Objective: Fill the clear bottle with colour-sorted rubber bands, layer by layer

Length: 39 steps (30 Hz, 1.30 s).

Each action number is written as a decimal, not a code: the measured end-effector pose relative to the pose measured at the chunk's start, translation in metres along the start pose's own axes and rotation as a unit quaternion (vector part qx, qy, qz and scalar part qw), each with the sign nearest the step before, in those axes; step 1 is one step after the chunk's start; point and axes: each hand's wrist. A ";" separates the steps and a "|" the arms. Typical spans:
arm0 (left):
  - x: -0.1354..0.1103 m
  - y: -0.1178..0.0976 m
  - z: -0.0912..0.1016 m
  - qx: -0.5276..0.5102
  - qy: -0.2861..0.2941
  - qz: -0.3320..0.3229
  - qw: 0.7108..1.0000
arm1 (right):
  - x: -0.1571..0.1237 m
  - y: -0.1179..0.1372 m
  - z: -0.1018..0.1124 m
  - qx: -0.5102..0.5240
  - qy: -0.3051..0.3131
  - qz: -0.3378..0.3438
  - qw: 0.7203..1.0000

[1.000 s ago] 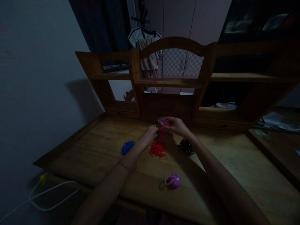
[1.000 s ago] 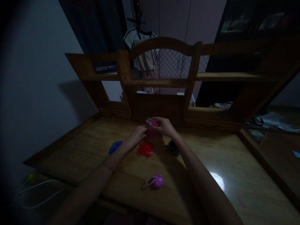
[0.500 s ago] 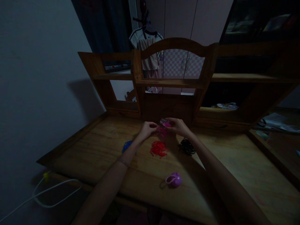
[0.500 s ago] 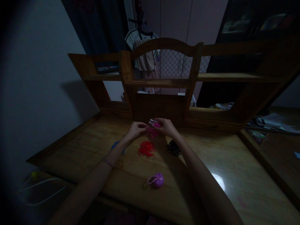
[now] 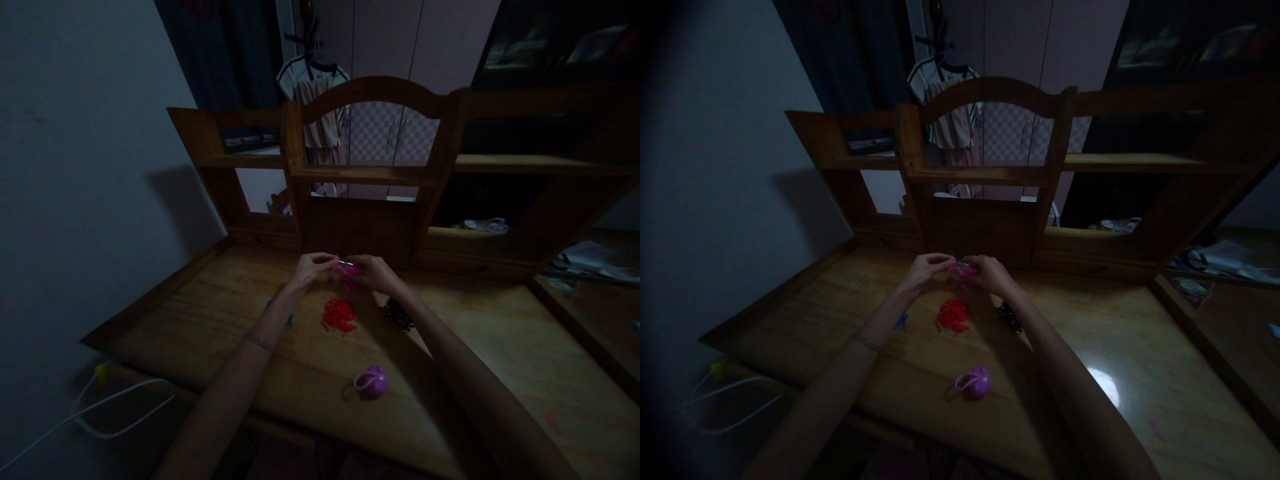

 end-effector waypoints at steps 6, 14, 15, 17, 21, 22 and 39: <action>-0.003 -0.010 -0.003 0.024 0.006 -0.074 0.997 | 0.000 0.002 0.000 -0.003 0.001 0.002 1.000; -0.001 -0.004 0.000 0.096 -0.017 -0.187 0.978 | 0.000 0.001 -0.002 -0.001 -0.004 0.011 1.000; -0.001 -0.004 0.001 0.102 -0.016 -0.200 0.974 | 0.000 0.002 -0.002 -0.004 -0.004 0.011 1.000; -0.001 -0.004 0.001 0.112 -0.011 -0.211 0.971 | 0.000 0.002 -0.001 -0.004 -0.006 0.010 1.000; -0.004 -0.008 0.001 0.110 -0.012 -0.207 0.972 | -0.001 0.003 0.000 0.020 -0.003 0.012 1.000; -0.005 -0.010 0.000 0.108 -0.016 -0.206 0.972 | -0.001 0.004 0.001 0.028 -0.003 0.013 1.000; -0.009 -0.020 -0.002 0.100 -0.046 -0.271 0.956 | 0.000 0.005 0.001 0.070 -0.003 0.010 0.997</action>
Point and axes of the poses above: each hand's wrist, its own x-axis towards the middle knuckle, its own z-axis out of the back of the hand, y = z × x, and after that the axes turned 10 degrees about -y, right-handed
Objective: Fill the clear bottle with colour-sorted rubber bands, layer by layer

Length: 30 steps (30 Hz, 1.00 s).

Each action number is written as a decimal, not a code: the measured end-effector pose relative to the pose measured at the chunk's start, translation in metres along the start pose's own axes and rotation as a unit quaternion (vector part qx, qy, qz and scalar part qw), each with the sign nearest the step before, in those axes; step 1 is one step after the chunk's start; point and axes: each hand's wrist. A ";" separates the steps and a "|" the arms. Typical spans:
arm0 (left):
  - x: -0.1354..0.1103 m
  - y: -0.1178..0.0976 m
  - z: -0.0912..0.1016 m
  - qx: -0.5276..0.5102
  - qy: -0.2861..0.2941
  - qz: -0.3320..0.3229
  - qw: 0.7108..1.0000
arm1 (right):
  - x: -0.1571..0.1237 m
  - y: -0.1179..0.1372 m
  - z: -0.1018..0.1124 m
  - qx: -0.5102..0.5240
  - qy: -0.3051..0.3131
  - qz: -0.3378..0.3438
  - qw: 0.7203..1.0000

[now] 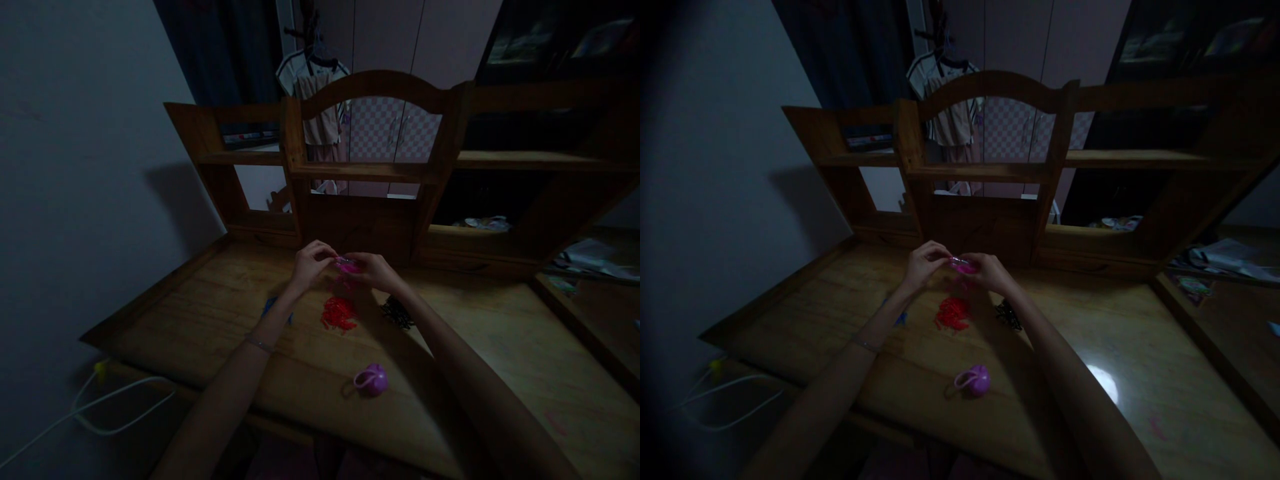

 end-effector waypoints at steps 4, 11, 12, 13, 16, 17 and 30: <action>0.002 0.005 0.001 0.019 -0.018 -0.035 0.999 | 0.001 0.003 0.003 -0.002 0.000 -0.012 1.000; 0.002 0.012 0.000 0.016 0.011 -0.040 0.999 | 0.001 0.004 0.004 0.001 0.001 -0.021 1.000; 0.002 0.012 0.000 0.019 0.014 -0.041 0.999 | 0.001 0.003 0.004 0.001 -0.002 -0.019 1.000; 0.002 0.012 0.000 0.021 0.017 -0.041 0.999 | 0.001 0.003 0.004 0.000 -0.005 -0.018 1.000; 0.002 0.013 0.000 0.027 0.022 -0.041 0.999 | 0.001 0.002 0.004 -0.002 -0.008 -0.018 1.000; 0.002 0.014 0.000 0.030 0.023 -0.041 0.998 | 0.001 0.001 0.003 -0.002 -0.008 -0.018 1.000; 0.008 0.017 0.007 -0.001 -0.055 0.067 0.996 | 0.005 -0.010 0.004 0.077 -0.035 -0.079 0.993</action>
Point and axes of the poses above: each hand's wrist, its own x-axis towards the middle knuckle, its own z-axis out of the back of the hand, y = z × x, and after that the axes turned 10 degrees about -y, right-handed
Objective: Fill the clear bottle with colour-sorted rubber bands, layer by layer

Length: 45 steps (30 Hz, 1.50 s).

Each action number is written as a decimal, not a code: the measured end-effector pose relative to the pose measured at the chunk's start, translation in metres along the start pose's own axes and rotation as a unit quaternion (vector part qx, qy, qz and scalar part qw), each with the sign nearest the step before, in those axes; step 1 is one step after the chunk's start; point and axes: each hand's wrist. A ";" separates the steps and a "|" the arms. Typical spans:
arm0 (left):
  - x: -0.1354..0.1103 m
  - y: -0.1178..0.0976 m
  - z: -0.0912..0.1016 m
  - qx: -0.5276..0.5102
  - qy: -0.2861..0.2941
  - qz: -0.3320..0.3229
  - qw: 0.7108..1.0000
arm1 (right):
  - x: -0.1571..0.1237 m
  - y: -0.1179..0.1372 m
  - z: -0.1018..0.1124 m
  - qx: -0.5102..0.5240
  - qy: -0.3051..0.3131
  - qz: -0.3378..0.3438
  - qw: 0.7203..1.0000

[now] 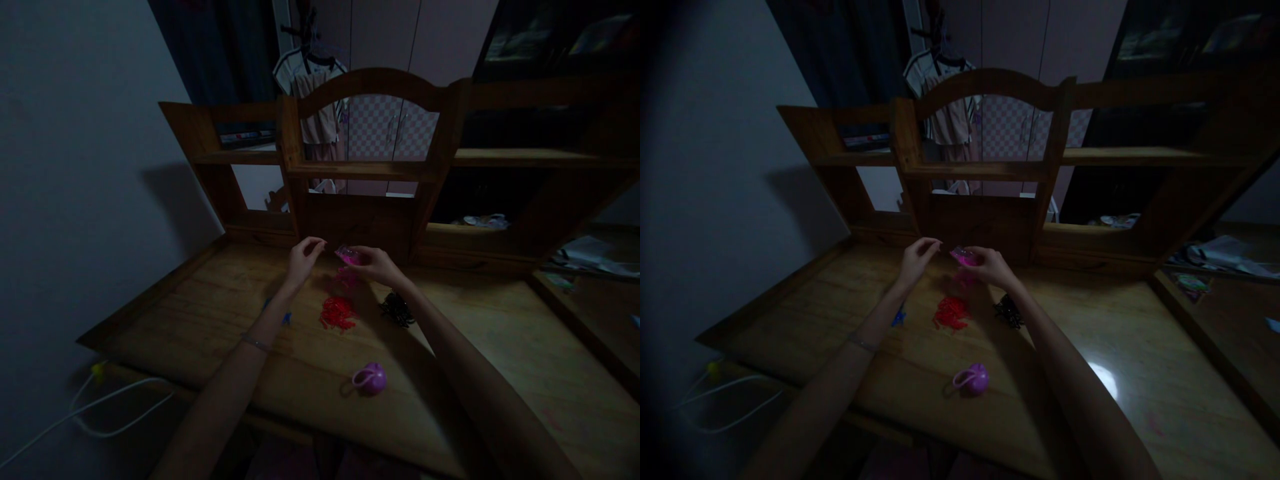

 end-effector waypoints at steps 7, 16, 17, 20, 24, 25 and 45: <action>-0.010 0.018 -0.003 0.023 0.088 0.124 0.988 | 0.009 0.002 0.017 0.154 -0.064 -0.052 0.985; -0.036 0.011 0.000 0.056 0.280 0.183 0.941 | 0.008 0.001 0.021 0.089 -0.077 -0.064 0.991; -0.033 0.014 0.001 0.086 0.291 0.163 0.939 | 0.008 0.001 0.021 0.090 -0.077 -0.068 0.991; -0.026 0.024 0.002 0.137 0.304 0.130 0.934 | 0.009 0.000 0.021 0.095 -0.087 -0.084 0.988; -0.025 0.029 0.002 0.154 0.305 0.117 0.932 | 0.011 0.001 0.021 0.148 -0.092 -0.100 0.980; -0.025 0.028 0.002 0.158 0.307 0.113 0.932 | 0.011 0.002 0.021 0.166 -0.093 -0.105 0.976; -0.018 0.015 -0.008 0.187 0.157 0.015 0.970 | 0.015 0.025 0.022 0.190 -0.169 -0.106 0.961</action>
Point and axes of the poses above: each hand's wrist, its own x-axis towards the middle knuckle, its own z-axis out of the back of the hand, y = z × x, and after that the axes turned 10 degrees about -y, right-handed
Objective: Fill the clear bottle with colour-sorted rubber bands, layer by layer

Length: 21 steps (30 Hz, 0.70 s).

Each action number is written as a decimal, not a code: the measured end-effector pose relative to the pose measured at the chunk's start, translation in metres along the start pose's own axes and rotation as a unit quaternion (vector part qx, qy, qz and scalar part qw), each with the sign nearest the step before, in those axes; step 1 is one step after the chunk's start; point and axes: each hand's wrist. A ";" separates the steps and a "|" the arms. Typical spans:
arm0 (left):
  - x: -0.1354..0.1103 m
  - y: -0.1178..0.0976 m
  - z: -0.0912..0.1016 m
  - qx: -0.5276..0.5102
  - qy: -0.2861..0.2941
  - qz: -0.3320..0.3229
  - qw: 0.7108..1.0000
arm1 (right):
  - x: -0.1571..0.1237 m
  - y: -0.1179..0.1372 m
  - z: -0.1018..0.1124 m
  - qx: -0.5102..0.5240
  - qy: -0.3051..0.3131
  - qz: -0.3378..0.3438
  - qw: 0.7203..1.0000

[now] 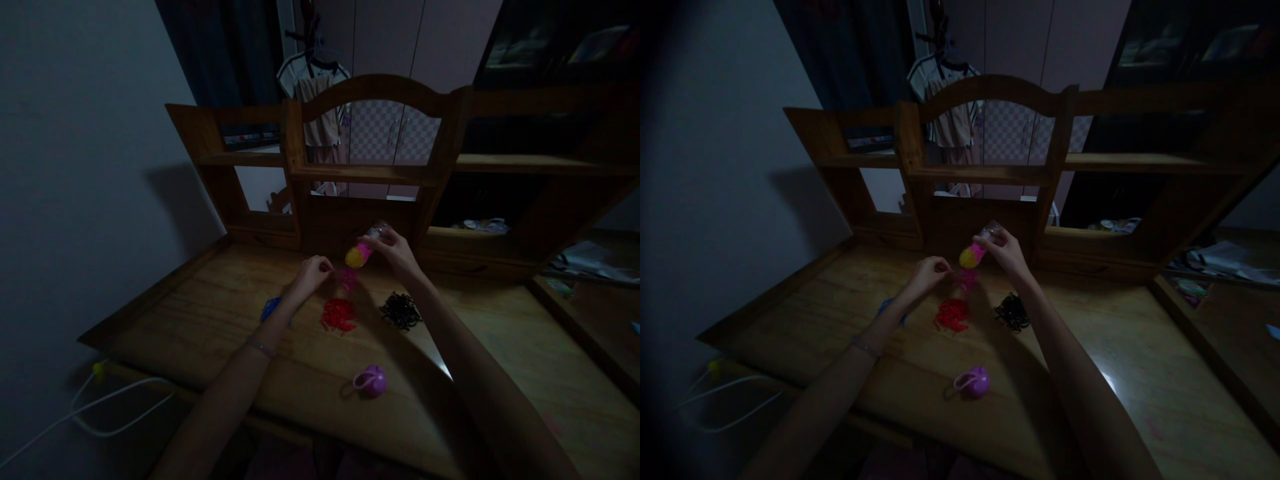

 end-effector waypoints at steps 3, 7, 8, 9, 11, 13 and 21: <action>-0.002 0.000 -0.007 -0.011 0.009 -0.010 1.000 | -0.001 0.000 -0.004 -0.013 -0.011 0.015 1.000; -0.005 -0.005 -0.013 -0.045 0.047 -0.066 0.996 | 0.000 -0.004 -0.002 -0.065 -0.015 0.059 0.996; -0.006 -0.007 -0.014 -0.050 0.057 -0.072 0.994 | 0.000 -0.004 -0.001 -0.088 -0.011 0.074 0.993; -0.008 -0.010 -0.014 -0.052 0.066 -0.071 0.994 | -0.001 -0.003 0.001 -0.113 -0.005 0.088 0.990; -0.010 -0.013 -0.014 -0.049 0.083 -0.055 0.994 | -0.002 0.001 0.005 -0.164 0.010 0.118 0.979; -0.012 -0.015 -0.014 -0.046 0.091 -0.036 0.994 | -0.004 0.008 0.010 -0.210 0.028 0.146 0.966; -0.009 -0.011 -0.017 -0.033 0.088 -0.058 0.994 | -0.006 0.021 0.024 -0.323 0.065 0.219 0.918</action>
Point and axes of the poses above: each hand's wrist, its own x-axis towards the middle knuckle, its own z-axis out of the back of the hand, y = z × x, and after that the axes turned 10 degrees about -y, right-handed
